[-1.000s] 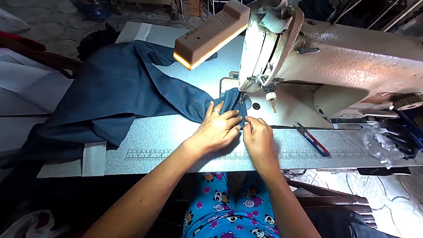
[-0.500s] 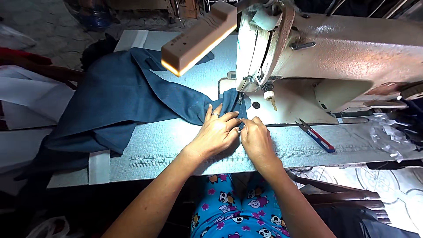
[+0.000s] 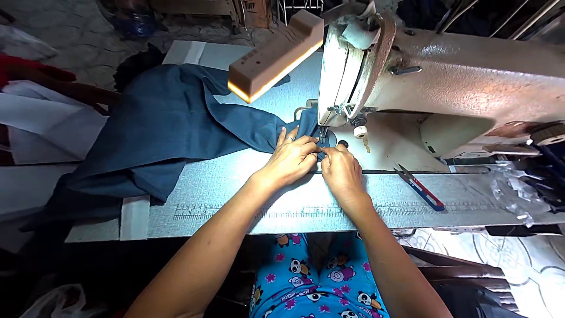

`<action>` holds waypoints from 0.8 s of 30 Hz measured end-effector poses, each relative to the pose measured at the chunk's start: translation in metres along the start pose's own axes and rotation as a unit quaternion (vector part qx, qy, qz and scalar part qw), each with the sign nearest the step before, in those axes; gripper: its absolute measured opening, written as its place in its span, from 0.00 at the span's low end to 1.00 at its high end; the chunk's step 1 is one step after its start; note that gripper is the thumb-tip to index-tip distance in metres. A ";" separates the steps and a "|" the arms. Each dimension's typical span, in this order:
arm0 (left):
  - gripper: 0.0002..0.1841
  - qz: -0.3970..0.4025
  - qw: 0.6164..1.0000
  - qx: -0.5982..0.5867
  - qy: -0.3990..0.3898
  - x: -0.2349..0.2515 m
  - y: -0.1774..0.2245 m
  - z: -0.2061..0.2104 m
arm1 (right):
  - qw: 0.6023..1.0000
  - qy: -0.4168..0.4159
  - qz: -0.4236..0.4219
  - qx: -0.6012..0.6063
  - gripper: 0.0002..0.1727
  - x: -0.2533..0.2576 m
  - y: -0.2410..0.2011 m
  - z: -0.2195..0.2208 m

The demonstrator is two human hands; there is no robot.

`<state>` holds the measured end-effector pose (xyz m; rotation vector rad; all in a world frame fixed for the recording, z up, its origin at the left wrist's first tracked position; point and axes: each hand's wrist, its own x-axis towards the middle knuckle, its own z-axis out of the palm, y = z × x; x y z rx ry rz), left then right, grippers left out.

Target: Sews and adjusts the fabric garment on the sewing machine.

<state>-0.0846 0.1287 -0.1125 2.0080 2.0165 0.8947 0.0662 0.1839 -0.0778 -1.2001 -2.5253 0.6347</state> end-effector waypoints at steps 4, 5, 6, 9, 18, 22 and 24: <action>0.22 0.014 0.996 -0.082 0.025 0.011 -0.007 -0.012 | 0.999 0.046 -0.016 -0.003 0.16 0.005 0.008 0.011; 0.20 0.026 0.994 -0.086 0.068 0.014 -0.008 -0.015 | 0.998 0.056 -0.021 -0.003 0.16 0.006 0.011 0.014; 0.20 0.016 0.993 -0.074 0.094 0.014 -0.010 -0.019 | 0.997 0.068 -0.028 -0.003 0.17 0.005 0.014 0.017; 0.19 -0.065 0.997 0.013 0.049 0.010 -0.017 -0.025 | 0.994 0.100 -0.047 0.010 0.17 0.004 0.019 0.024; 0.09 0.017 0.980 -0.031 0.198 -0.053 0.018 -0.006 | 0.951 0.109 -0.114 0.267 0.19 -0.016 0.028 0.015; 0.10 -0.006 0.991 -0.018 0.135 -0.070 0.026 0.000 | 0.951 0.162 -0.159 0.208 0.11 -0.028 0.023 0.023; 0.09 -0.023 0.995 -0.033 0.091 -0.063 0.032 -0.012 | 0.962 0.157 -0.155 0.164 0.10 -0.036 0.023 0.024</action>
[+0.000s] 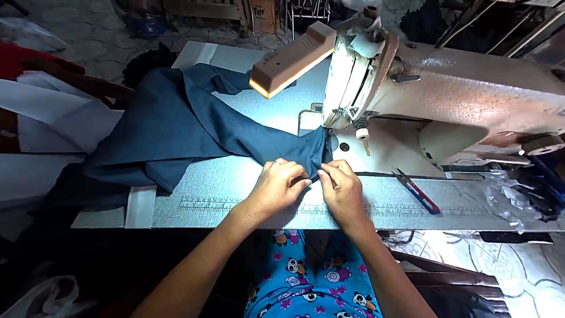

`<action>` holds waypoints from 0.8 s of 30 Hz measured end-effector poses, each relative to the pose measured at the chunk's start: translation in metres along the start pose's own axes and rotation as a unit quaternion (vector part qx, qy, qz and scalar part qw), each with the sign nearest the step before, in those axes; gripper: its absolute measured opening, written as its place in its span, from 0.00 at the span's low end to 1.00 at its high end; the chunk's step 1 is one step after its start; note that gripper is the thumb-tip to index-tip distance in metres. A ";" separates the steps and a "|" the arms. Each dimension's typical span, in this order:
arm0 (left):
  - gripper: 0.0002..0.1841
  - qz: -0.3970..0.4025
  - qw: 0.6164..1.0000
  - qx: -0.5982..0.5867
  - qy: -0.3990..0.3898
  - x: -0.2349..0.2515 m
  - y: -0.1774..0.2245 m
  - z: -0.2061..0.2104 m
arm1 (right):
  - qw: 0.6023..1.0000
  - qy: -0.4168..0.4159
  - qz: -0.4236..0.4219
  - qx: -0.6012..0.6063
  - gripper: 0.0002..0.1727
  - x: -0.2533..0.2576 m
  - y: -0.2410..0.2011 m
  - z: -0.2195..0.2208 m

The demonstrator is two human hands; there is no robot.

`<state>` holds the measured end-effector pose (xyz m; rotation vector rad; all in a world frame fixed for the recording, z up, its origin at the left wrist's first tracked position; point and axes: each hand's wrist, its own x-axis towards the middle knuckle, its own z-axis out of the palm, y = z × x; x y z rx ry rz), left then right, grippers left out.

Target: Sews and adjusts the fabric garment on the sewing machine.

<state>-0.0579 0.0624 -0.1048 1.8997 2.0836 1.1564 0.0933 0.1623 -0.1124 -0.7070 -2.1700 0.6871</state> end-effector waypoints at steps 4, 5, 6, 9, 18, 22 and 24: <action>0.18 0.078 0.997 0.016 -0.025 0.032 0.011 -0.006 | 0.998 -0.026 0.006 -0.059 0.09 -0.008 -0.001 0.001; 0.20 0.100 0.993 0.040 -0.052 0.040 0.009 -0.003 | 0.996 -0.028 0.004 -0.080 0.07 -0.009 -0.003 0.002; 0.22 0.105 0.988 0.072 -0.084 0.048 0.006 -0.001 | 0.994 -0.038 0.008 -0.100 0.08 -0.008 -0.007 0.002; 0.26 0.114 0.974 0.150 -0.122 0.062 -0.007 0.005 | 0.984 -0.080 0.035 -0.153 0.10 -0.003 -0.017 -0.002; 0.28 0.069 0.983 0.120 -0.121 0.049 -0.003 0.013 | 0.987 -0.039 0.013 -0.158 0.06 -0.011 -0.012 0.004; 0.29 0.063 0.980 0.132 -0.131 0.047 -0.005 0.015 | 0.986 -0.037 0.004 -0.159 0.06 -0.011 -0.010 0.003; 0.29 0.064 0.981 0.133 -0.125 0.046 -0.006 0.016 | 0.987 -0.037 -0.002 -0.159 0.06 -0.011 -0.009 0.003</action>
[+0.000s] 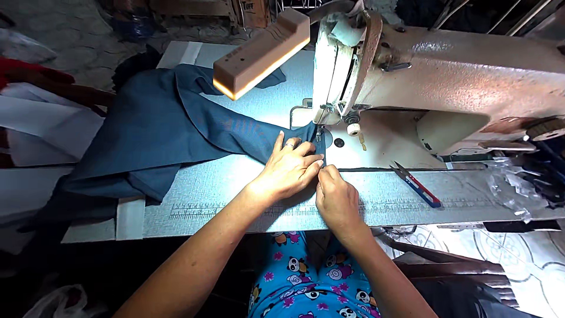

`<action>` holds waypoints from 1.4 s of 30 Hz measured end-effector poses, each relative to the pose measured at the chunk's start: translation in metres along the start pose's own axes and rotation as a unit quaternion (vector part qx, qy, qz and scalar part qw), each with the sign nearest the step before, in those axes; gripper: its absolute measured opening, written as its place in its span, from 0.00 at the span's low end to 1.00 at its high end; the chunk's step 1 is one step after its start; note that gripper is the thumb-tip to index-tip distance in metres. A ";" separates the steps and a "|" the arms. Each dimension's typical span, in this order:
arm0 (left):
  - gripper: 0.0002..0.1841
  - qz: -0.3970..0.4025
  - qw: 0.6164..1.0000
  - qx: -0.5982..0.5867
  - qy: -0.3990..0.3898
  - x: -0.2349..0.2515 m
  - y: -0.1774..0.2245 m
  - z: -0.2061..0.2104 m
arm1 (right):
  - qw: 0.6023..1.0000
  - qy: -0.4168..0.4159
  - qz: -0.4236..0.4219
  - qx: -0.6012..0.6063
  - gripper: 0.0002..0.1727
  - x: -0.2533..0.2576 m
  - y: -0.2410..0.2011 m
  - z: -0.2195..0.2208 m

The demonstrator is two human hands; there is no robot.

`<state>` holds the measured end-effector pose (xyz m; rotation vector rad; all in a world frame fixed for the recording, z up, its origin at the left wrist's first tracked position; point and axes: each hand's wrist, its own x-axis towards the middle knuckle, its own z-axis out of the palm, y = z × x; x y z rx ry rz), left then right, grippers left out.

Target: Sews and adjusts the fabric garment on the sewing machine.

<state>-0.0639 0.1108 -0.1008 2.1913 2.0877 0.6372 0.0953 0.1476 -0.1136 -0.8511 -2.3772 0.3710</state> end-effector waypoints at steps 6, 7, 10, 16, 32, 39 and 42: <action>0.28 -0.015 1.000 -0.020 -0.002 0.002 0.000 -0.001 | 0.999 -0.025 0.008 0.018 0.08 0.007 0.002 -0.004; 0.27 -0.017 1.000 -0.021 0.000 0.003 -0.001 -0.001 | 0.999 -0.027 0.010 0.023 0.08 0.010 0.003 -0.004; 0.27 -0.026 0.999 -0.027 0.001 0.007 -0.005 0.000 | 0.999 -0.035 0.018 0.037 0.09 0.017 0.006 -0.004; 0.26 -0.032 0.996 -0.077 -0.021 0.021 -0.024 -0.007 | 0.996 -0.047 0.026 0.077 0.10 0.030 0.014 -0.002; 0.23 0.067 0.996 -0.022 0.050 -0.002 -0.003 -0.006 | 0.997 0.032 -0.052 0.044 0.08 -0.006 0.022 0.001; 0.26 0.007 1.000 -0.004 0.013 -0.009 0.007 0.003 | 0.997 0.039 -0.054 0.031 0.08 -0.007 0.022 0.001; 0.26 -0.003 1.000 -0.014 0.004 -0.010 0.008 0.003 | 0.997 0.041 -0.058 0.033 0.08 -0.006 0.024 0.001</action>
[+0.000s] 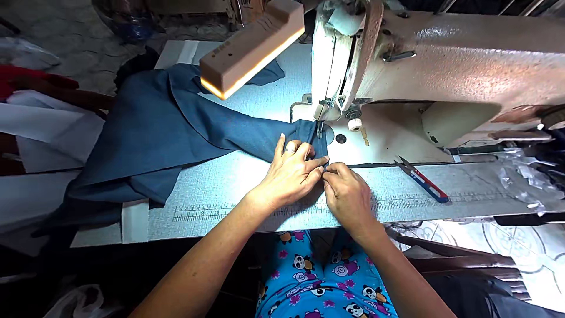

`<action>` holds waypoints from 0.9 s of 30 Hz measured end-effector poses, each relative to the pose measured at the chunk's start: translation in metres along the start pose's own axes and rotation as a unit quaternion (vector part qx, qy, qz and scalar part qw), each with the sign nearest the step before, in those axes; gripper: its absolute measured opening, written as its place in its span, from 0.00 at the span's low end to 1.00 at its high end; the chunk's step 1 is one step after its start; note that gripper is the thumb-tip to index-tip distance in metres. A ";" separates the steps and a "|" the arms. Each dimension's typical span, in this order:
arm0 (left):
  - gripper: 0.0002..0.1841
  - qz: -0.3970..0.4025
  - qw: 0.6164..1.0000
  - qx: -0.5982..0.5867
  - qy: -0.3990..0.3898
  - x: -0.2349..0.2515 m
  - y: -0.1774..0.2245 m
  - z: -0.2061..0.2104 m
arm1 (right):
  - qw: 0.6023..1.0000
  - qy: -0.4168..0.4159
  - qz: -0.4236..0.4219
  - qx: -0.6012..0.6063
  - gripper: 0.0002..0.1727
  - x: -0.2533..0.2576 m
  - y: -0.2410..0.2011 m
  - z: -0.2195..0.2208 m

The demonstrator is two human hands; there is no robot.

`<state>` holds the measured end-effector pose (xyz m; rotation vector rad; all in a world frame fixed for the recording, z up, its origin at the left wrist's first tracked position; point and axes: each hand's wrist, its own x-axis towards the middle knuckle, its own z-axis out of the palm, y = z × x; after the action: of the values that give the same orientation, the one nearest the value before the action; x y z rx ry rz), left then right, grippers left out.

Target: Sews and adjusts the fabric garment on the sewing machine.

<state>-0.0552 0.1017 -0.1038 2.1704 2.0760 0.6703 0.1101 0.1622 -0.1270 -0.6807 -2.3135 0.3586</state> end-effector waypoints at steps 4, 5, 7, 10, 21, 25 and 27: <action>0.26 -0.013 1.000 -0.009 -0.010 0.003 -0.004 0.000 | 1.000 -0.008 -0.004 0.018 0.07 0.008 0.004 0.001; 0.26 -0.016 1.000 -0.011 -0.010 0.004 -0.005 0.000 | 1.000 -0.013 -0.003 0.022 0.06 0.011 0.006 0.001; 0.26 -0.021 1.000 -0.020 -0.007 0.008 -0.007 0.001 | 0.999 -0.024 -0.003 0.028 0.06 0.017 0.009 0.001; 0.26 -0.031 0.999 -0.034 -0.013 0.016 -0.013 -0.003 | 0.999 -0.035 -0.003 0.033 0.06 0.027 0.012 0.003; 0.16 0.126 0.991 0.025 0.031 0.010 -0.007 -0.026 | 0.997 -0.047 0.019 0.061 0.07 0.023 0.008 -0.002; 0.18 0.106 0.993 0.017 0.058 0.001 -0.005 -0.005 | 0.999 -0.023 0.023 0.011 0.07 0.003 0.007 -0.005; 0.22 0.097 0.993 0.031 0.057 -0.003 0.000 0.001 | 0.999 -0.015 0.029 0.005 0.07 -0.002 0.006 -0.009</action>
<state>-0.0545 0.0995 -0.1053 2.4462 1.9792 0.7749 0.1198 0.1668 -0.1248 -0.7447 -2.3218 0.4088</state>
